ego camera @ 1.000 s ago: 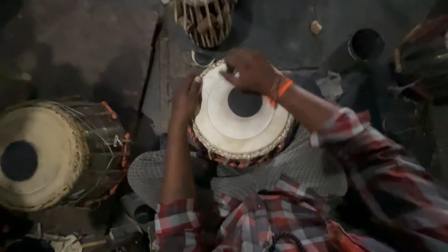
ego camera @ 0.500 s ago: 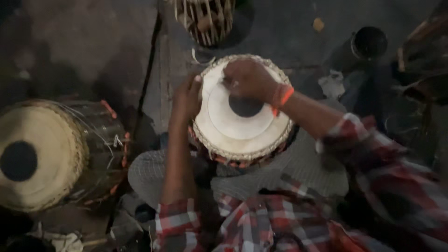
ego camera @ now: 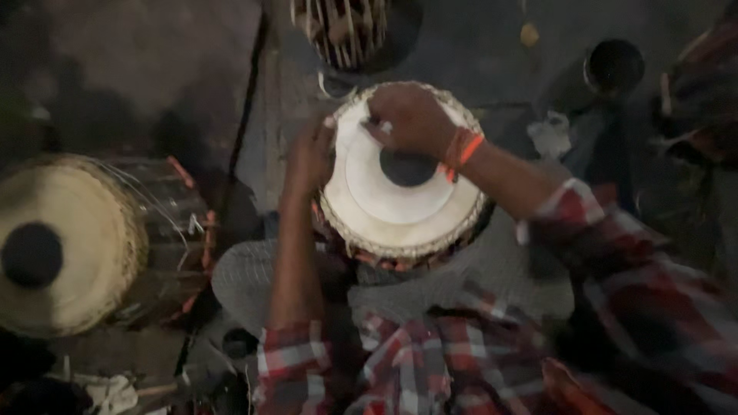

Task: The person sits on the floor with a tabla drum between their legs and repeatedly rubs and presses the drumhead with their hand, working around the black center patch and the rim while steadying the drum with the other hand. They continue this rubbing and pressing over the head throughout the clip.

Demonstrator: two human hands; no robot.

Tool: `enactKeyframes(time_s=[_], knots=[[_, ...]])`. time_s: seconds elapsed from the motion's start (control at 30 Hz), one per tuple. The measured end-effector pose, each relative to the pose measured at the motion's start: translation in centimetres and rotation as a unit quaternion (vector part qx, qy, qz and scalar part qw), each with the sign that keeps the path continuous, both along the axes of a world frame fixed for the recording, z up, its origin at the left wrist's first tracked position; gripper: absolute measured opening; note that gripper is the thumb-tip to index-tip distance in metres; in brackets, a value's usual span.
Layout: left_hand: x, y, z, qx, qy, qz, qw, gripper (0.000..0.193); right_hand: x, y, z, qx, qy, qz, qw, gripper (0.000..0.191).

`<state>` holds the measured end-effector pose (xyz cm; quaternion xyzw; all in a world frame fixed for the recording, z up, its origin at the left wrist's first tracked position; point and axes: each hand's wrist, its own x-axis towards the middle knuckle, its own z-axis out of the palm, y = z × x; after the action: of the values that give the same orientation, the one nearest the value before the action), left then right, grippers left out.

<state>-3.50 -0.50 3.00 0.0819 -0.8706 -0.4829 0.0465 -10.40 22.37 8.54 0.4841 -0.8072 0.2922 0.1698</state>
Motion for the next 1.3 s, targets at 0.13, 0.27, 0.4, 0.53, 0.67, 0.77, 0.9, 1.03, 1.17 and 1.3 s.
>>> enactKeyframes(time_s=[0.13, 0.27, 0.4, 0.53, 0.67, 0.77, 0.9, 1.03, 1.17, 1.3], knots=[[0.0, 0.1, 0.3, 0.042, 0.068, -0.02, 0.997, 0.043, 2.1, -0.2, -0.1, 0.082, -0.099, -0.005, 0.992, 0.021], [-0.4, -0.2, -0.7, 0.057, 0.059, -0.028, 0.996, 0.045, 12.4, -1.3, -5.4, 0.06, -0.087, 0.203, 0.974, 0.022], [0.4, -0.4, -0.1, 0.03, 0.056, -0.027, 0.998, 0.042, 7.2, -2.1, -3.9, 0.023, -0.061, 0.139, 0.988, 0.024], [0.0, 0.4, 1.6, 0.048, -0.006, 0.003, 0.999, 0.041, -0.8, -1.7, 2.0, 0.01, -0.006, 0.038, 0.999, 0.024], [-0.1, 0.2, 0.8, 0.027, 0.044, -0.019, 0.998, 0.04, 6.0, -1.7, 1.0, 0.113, -0.066, 0.105, 0.986, 0.02], [-0.3, -0.5, -0.7, 0.04, 0.071, -0.029, 0.996, 0.04, 10.8, -2.2, -2.4, 0.094, -0.088, 0.214, 0.968, 0.016], [-0.2, -0.7, -0.9, -0.028, 0.047, -0.036, 0.998, 0.038, 4.2, -2.6, -1.2, 0.085, -0.162, 0.065, 0.981, 0.01], [-0.5, -0.3, 0.3, 0.052, -0.003, -0.013, 0.999, 0.039, -1.3, -2.2, 3.0, 0.017, 0.022, 0.003, 1.0, 0.029], [-0.5, -0.4, -0.1, 0.042, 0.096, -0.034, 0.994, 0.038, 7.3, -2.4, 0.4, 0.074, -0.019, 0.144, 0.987, 0.026], [-0.3, -0.7, -0.9, 0.058, 0.102, -0.029, 0.993, 0.039, 10.6, -2.9, -4.1, 0.059, -0.081, 0.165, 0.981, 0.02]])
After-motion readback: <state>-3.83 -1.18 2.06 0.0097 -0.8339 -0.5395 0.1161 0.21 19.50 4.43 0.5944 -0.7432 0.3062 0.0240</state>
